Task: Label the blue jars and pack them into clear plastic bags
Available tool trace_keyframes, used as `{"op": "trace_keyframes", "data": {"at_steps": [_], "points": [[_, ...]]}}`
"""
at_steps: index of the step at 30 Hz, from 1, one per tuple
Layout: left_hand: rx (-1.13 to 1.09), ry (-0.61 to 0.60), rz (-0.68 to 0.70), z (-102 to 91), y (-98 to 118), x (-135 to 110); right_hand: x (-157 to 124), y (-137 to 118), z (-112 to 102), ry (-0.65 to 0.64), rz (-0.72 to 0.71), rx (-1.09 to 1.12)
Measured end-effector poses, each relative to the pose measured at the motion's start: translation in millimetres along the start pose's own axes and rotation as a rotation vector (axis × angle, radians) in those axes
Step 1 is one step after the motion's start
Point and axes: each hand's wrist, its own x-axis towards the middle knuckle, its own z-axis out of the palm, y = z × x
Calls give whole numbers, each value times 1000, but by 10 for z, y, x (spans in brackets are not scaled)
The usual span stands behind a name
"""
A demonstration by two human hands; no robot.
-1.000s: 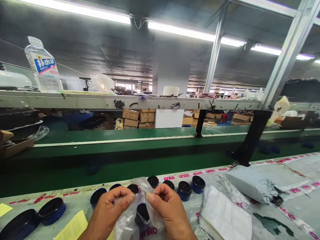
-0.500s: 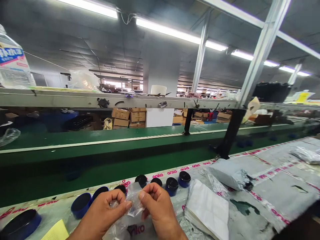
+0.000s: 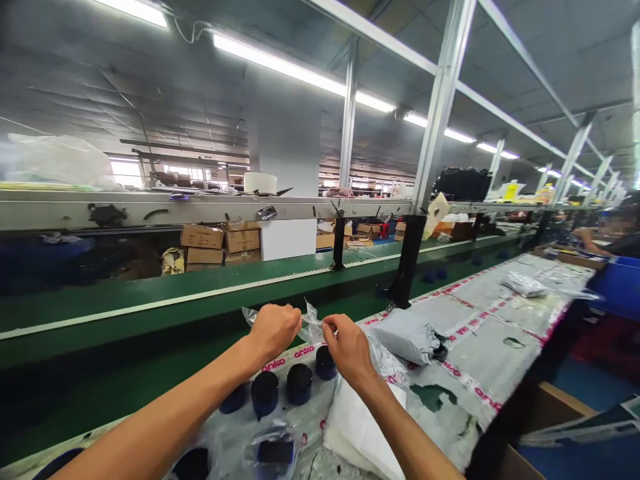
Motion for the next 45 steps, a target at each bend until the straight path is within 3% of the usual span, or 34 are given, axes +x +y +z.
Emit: {"op": "trace_keyframes", "data": {"at_steps": [4,7,13,17,21,33,45], "points": [[19,-51,14,310,139,373,284,371,28,-56,168,64],[36,-79,14,503,190,544,379,585,81,-86,206,81],[48,-110,50,690,154,664,336,817,106,-74,34,-86],[42,-156,162,726,93,588,213,892,75,-136,-89,-227],[46,-194,241,769,50,485,91,962,38,-195,-119,-341],[97,-240,450,752,22,322,-224,712,-233,-360,-218,-496],[185,-296,572,930,-41,417,-188,607,-82,-607,-289,-746]]}}
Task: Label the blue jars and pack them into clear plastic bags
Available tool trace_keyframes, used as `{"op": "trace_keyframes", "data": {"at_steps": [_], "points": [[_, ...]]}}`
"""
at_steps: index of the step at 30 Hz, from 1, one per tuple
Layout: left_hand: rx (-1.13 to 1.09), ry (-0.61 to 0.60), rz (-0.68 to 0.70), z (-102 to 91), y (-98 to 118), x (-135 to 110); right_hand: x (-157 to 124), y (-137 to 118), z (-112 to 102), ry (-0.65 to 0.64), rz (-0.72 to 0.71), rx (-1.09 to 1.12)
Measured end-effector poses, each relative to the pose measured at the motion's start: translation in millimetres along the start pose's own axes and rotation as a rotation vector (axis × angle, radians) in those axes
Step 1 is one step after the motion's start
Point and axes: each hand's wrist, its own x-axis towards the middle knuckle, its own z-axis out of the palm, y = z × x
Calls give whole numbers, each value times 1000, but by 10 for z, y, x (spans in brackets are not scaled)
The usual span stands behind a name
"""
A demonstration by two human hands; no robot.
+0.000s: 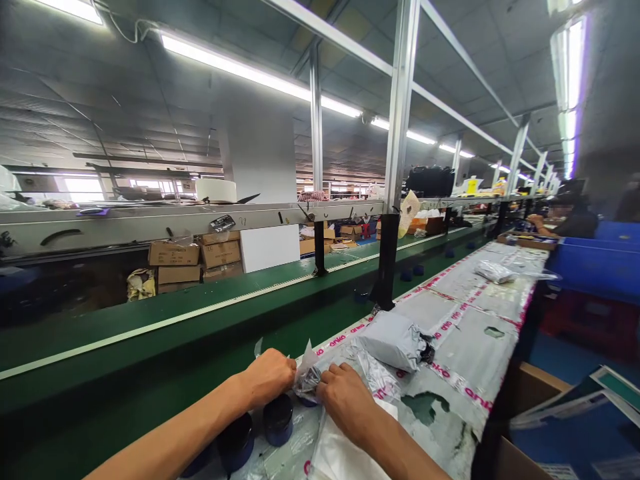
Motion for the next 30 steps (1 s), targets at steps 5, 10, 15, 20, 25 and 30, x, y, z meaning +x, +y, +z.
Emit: {"op": "trace_keyframes", "data": {"at_steps": [5,10,15,20,25,30], "points": [[-18,-36,42,53,-63,66,55,-67,-3,-48,70,-9],[-123,-66,-27,130,-140,148,142,-48,-66,-79,102,103],[-285,-50,-180,168,-190,201,333,127,-35,-74,190,332],[-482,5,-373,109,-188,328,477,243,15,122,399,387],[-646,105,-495,-165,-314,405,484,286,-201,332,494,298],[-737,188,-561,-349,-336,352,550,277,-377,358,560,251]]}}
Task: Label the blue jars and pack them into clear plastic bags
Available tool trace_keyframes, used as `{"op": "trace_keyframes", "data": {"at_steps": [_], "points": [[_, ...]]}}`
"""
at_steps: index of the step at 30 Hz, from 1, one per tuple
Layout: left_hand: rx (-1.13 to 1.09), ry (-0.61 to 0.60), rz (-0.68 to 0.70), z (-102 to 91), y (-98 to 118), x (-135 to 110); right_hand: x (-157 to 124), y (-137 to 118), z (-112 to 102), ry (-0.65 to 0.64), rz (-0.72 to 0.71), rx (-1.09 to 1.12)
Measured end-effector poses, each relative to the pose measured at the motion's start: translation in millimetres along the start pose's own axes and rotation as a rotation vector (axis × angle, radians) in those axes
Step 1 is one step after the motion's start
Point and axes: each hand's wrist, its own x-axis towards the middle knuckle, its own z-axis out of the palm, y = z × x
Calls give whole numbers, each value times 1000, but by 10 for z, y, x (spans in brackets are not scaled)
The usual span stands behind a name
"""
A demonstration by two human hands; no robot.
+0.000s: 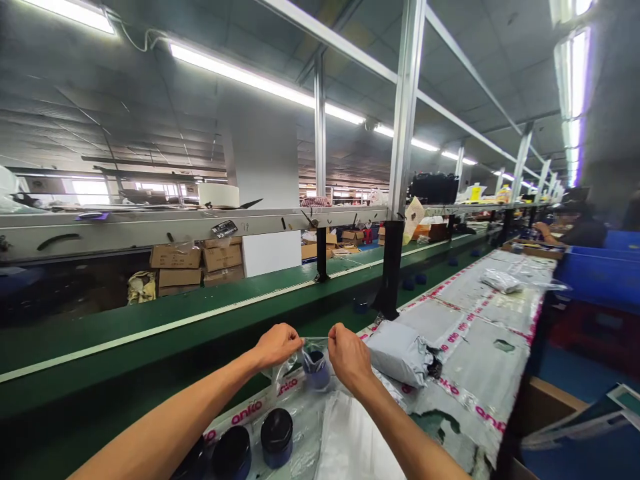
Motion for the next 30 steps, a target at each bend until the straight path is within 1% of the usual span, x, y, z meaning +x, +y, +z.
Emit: {"op": "trace_keyframes", "data": {"at_steps": [3,6,9,13,16,18,20,22,24,26,27,30], "points": [[-70,5,-14,44,0,-79,-22,-1,24,1,24,-21],[-175,28,-13,36,-36,-138,-117,16,28,39,2,-24],[-310,68,6,-87,-86,-193,-257,-5,15,68,-90,0],[-527,97,52,-285,-125,-353,-389,-66,90,-27,-191,62],[-683,97,85,-380,-132,-553,-377,-116,147,-66,-207,130],[-758,102,96,-425,-135,-691,-362,-184,111,-27,-188,184],[-805,132,96,-459,-138,-806,-399,-309,0,56,-170,247],[-830,193,90,-481,-141,-888,-518,-501,-160,131,-184,310],[-836,274,84,-490,-136,-941,-698,-742,-319,141,-241,386],[-822,358,80,-487,-123,-981,-880,-993,-427,69,-302,469],[-812,396,77,-486,-113,-1001,-951,-1107,-455,17,-297,504],[-780,479,63,-491,-80,-1079,-1047,-1349,-448,-129,-199,634]]}}
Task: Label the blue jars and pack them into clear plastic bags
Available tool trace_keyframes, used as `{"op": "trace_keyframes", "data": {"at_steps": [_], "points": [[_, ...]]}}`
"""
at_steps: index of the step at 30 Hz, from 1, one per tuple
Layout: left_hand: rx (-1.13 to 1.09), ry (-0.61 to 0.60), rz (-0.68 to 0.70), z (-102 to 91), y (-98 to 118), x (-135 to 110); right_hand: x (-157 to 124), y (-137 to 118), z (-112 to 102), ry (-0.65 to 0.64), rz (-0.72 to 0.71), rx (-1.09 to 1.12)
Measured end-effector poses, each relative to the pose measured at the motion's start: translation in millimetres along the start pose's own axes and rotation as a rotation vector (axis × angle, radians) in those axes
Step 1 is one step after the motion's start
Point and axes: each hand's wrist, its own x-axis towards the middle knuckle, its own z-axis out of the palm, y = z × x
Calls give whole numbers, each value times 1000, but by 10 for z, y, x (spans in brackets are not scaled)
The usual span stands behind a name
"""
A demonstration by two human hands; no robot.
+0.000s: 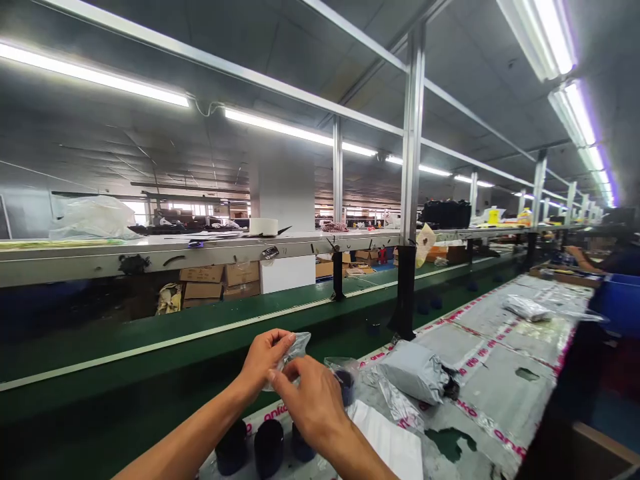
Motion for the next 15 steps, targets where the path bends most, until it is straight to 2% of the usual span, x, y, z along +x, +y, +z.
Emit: {"op": "trace_keyframes", "data": {"at_steps": [7,11,15], "points": [[13,58,24,-107,113,-201,61,10,188,-164,188,381],[2,63,26,-196,105,-252,43,26,238,-176,256,568],[29,188,-13,-368,79,-271,92,90,227,-140,299,703]]}}
